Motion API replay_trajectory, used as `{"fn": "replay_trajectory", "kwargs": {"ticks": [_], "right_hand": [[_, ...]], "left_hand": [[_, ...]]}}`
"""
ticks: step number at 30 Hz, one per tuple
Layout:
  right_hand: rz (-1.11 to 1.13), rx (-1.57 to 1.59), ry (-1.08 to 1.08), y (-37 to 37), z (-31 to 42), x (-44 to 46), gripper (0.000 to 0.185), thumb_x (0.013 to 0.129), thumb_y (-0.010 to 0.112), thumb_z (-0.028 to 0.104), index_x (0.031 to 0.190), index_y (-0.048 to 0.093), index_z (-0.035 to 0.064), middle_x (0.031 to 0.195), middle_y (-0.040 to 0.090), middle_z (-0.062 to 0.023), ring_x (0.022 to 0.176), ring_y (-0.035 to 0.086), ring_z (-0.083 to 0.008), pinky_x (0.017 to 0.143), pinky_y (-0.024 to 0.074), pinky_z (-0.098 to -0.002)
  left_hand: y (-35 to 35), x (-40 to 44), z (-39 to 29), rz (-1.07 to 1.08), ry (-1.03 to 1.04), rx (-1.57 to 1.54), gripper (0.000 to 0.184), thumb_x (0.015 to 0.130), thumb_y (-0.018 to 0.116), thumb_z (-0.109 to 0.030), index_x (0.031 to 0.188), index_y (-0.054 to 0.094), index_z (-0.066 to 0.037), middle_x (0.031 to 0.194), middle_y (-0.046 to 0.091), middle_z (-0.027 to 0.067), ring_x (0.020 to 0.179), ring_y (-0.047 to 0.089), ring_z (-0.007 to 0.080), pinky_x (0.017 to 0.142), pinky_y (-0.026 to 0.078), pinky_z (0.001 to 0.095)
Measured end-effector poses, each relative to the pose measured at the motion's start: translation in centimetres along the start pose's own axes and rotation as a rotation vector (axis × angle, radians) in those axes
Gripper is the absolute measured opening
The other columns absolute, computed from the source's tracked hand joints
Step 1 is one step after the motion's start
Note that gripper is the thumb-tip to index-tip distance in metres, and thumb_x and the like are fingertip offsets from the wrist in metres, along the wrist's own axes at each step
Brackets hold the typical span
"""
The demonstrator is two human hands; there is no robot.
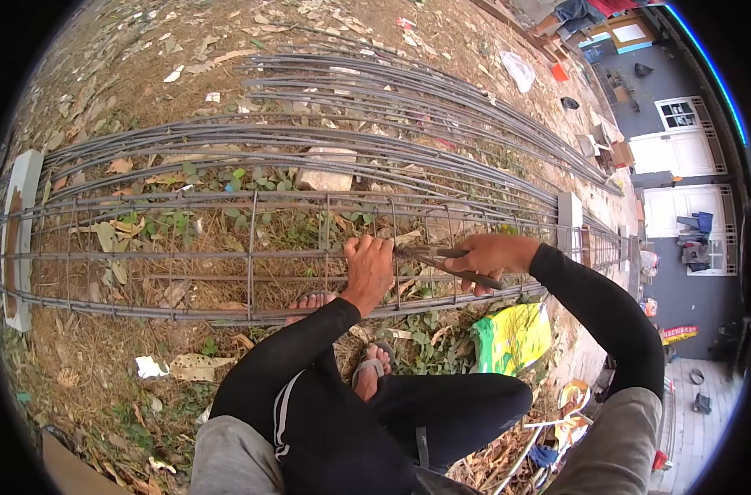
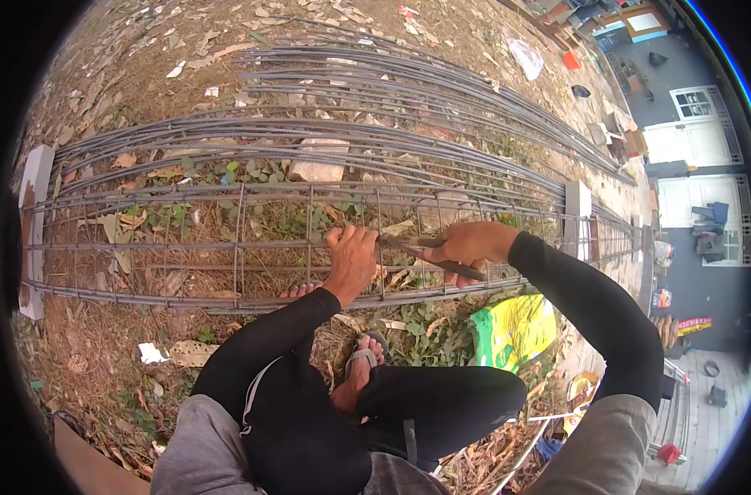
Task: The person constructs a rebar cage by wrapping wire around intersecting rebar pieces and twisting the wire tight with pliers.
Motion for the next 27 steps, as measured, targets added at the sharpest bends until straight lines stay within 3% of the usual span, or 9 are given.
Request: {"fn": "replay_trajectory", "kwargs": {"ticks": [3, 7, 15, 16, 19, 20, 23, 24, 27], "right_hand": [[0.051, 0.138, -0.028, 1.3, -0.4, -0.1, 0.052, 0.107, 0.054, 0.044, 0.14, 0.053, 0.0033, 0.095, 0.072, -0.0107, 0.07, 0.071, -0.0175, 0.063, 0.0616, -0.0319], [-0.115, 0.284, -0.185, 5.7, -2.2, 0.7, 0.046, 0.107, 0.053, 0.043, 0.131, 0.057, 0.0032, 0.08, 0.062, -0.0037, 0.063, 0.064, -0.0134, 0.052, 0.0504, -0.0316], [-0.389, 0.441, -0.297, 9.5, -2.5, 1.3, 0.047, 0.101, 0.067, 0.024, 0.138, 0.054, -0.0005, 0.076, 0.061, -0.0021, 0.056, 0.059, -0.0088, 0.049, 0.0469, -0.0276], [-0.413, 0.392, -0.302, 9.4, -2.5, 1.3, 0.057, 0.094, 0.074, 0.027, 0.14, 0.053, 0.0001, 0.077, 0.066, -0.0074, 0.061, 0.066, -0.0167, 0.053, 0.0512, -0.0355], [-0.688, -0.053, -0.419, 7.1, -2.9, 0.5, 0.071, 0.086, 0.081, 0.031, 0.142, 0.048, 0.0018, 0.079, 0.069, -0.0158, 0.07, 0.072, -0.0315, 0.059, 0.0544, -0.0475], [-0.754, -0.315, -0.351, 6.6, -2.4, -0.7, 0.078, 0.079, 0.081, 0.027, 0.143, 0.043, 0.0035, 0.089, 0.068, -0.0221, 0.076, 0.069, -0.0445, 0.066, 0.0538, -0.0569], [-0.888, -0.633, -0.388, 5.5, -0.2, -3.2, 0.075, 0.078, 0.077, 0.021, 0.142, 0.04, 0.0044, 0.101, 0.064, -0.0227, 0.071, 0.066, -0.0488, 0.067, 0.0528, -0.0594], [-0.798, -0.74, -0.331, 5.5, 0.8, -3.7, 0.068, 0.079, 0.072, 0.017, 0.14, 0.045, 0.0014, 0.106, 0.061, -0.019, 0.071, 0.065, -0.0418, 0.067, 0.052, -0.0543], [-1.164, -1.377, -0.454, 5.7, 4.3, -6.5, 0.058, 0.082, 0.07, 0.019, 0.134, 0.052, -0.0023, 0.106, 0.06, -0.0134, 0.077, 0.061, -0.0294, 0.069, 0.0508, -0.0451]], "left_hand": [[-0.1, 0.0, 0.1, 0.007, 0.0, 0.004, 0.019, 0.086, 0.065, -0.008, 0.105, 0.068, -0.004, 0.094, 0.064, 0.0087, 0.102, 0.057, 0.0268, 0.097, 0.032, 0.048], [0.0, 0.0, 0.0, 0.034, -0.006, 0.025, 0.02, 0.087, 0.065, -0.007, 0.106, 0.068, -0.004, 0.094, 0.064, 0.0096, 0.102, 0.057, 0.0275, 0.097, 0.032, 0.0482], [0.2, -0.1, -0.2, 0.087, -0.035, 0.029, 0.019, 0.087, 0.063, -0.005, 0.105, 0.068, -0.003, 0.094, 0.064, 0.0107, 0.102, 0.057, 0.0281, 0.097, 0.033, 0.0488], [0.0, 0.0, -0.3, 0.065, -0.03, 0.012, 0.017, 0.087, 0.062, -0.004, 0.103, 0.068, -0.003, 0.093, 0.064, 0.0108, 0.102, 0.057, 0.0284, 0.097, 0.033, 0.0492], [-0.5, 0.3, -0.3, 0.008, -0.01, -0.041, 0.015, 0.086, 0.062, -0.004, 0.1, 0.068, -0.003, 0.092, 0.064, 0.0108, 0.101, 0.056, 0.0285, 0.097, 0.033, 0.0497], [-0.7, 0.2, -0.4, -0.014, -0.008, -0.061, 0.015, 0.086, 0.062, -0.004, 0.1, 0.068, -0.003, 0.092, 0.064, 0.0107, 0.101, 0.056, 0.0284, 0.098, 0.032, 0.0498], [-0.5, 0.1, -0.3, 0.029, -0.011, -0.034, 0.017, 0.086, 0.063, -0.005, 0.102, 0.068, -0.002, 0.093, 0.064, 0.0107, 0.102, 0.057, 0.0286, 0.098, 0.032, 0.0501], [-0.5, 0.2, -0.2, 0.02, -0.012, -0.027, 0.017, 0.086, 0.063, -0.005, 0.102, 0.069, -0.002, 0.093, 0.064, 0.0108, 0.102, 0.057, 0.0287, 0.098, 0.032, 0.0502], [-0.2, 0.1, -0.2, 0.009, -0.02, -0.021, 0.018, 0.087, 0.063, -0.005, 0.103, 0.069, -0.002, 0.093, 0.065, 0.011, 0.102, 0.057, 0.029, 0.098, 0.033, 0.0506]]}}
Point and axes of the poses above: each hand's wrist, its own x-axis towards the middle knuckle, its own y-axis out of the palm, z = x × y, the point moved 10 cm from there along x, towards the middle knuckle
